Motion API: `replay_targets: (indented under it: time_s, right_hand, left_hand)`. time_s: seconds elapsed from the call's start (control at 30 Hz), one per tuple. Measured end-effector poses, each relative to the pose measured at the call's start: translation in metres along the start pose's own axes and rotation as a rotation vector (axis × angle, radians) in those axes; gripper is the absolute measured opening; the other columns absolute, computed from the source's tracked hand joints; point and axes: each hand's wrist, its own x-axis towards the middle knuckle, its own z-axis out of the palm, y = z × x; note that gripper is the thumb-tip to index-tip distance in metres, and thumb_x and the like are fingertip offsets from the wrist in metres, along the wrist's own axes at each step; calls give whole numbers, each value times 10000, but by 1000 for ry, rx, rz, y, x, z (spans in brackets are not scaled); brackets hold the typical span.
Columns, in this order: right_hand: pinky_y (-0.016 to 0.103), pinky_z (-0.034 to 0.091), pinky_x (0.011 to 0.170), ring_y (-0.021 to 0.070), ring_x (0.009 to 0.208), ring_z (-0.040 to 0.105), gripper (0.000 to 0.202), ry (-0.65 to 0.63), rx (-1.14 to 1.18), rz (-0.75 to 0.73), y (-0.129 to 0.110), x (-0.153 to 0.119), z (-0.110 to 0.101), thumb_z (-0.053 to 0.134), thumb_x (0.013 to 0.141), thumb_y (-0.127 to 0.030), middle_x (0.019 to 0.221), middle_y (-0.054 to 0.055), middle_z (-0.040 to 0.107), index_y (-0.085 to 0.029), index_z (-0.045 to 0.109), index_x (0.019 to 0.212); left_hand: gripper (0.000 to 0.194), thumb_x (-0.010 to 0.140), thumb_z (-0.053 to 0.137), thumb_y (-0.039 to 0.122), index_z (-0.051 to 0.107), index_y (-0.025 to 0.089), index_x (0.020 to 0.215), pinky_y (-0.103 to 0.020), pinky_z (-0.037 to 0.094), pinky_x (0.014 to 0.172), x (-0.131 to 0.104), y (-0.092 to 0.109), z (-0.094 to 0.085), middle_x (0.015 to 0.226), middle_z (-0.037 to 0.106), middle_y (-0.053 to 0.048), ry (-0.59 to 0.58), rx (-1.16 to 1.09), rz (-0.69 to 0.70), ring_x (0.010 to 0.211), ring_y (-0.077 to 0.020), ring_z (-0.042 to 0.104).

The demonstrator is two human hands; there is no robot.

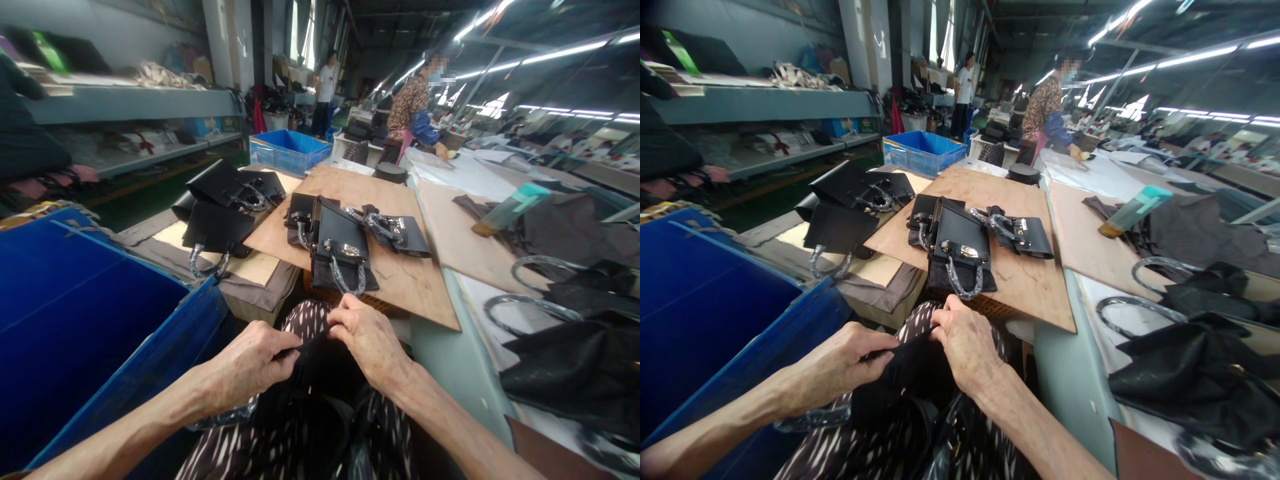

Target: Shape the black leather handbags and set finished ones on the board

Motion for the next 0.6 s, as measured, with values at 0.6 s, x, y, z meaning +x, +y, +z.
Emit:
replay_targets:
  time_s: [0.6]
  right_hand:
    - [251, 318, 702, 141, 771, 525, 116, -47, -69, -184, -4, 2, -6, 524, 799, -160, 793, -22, 624, -225, 620, 791]
  left_hand:
    - [259, 631, 642, 402, 629, 176, 756, -218, 271, 497, 46, 23, -15, 668, 598, -3, -62, 237, -93, 590, -149, 501]
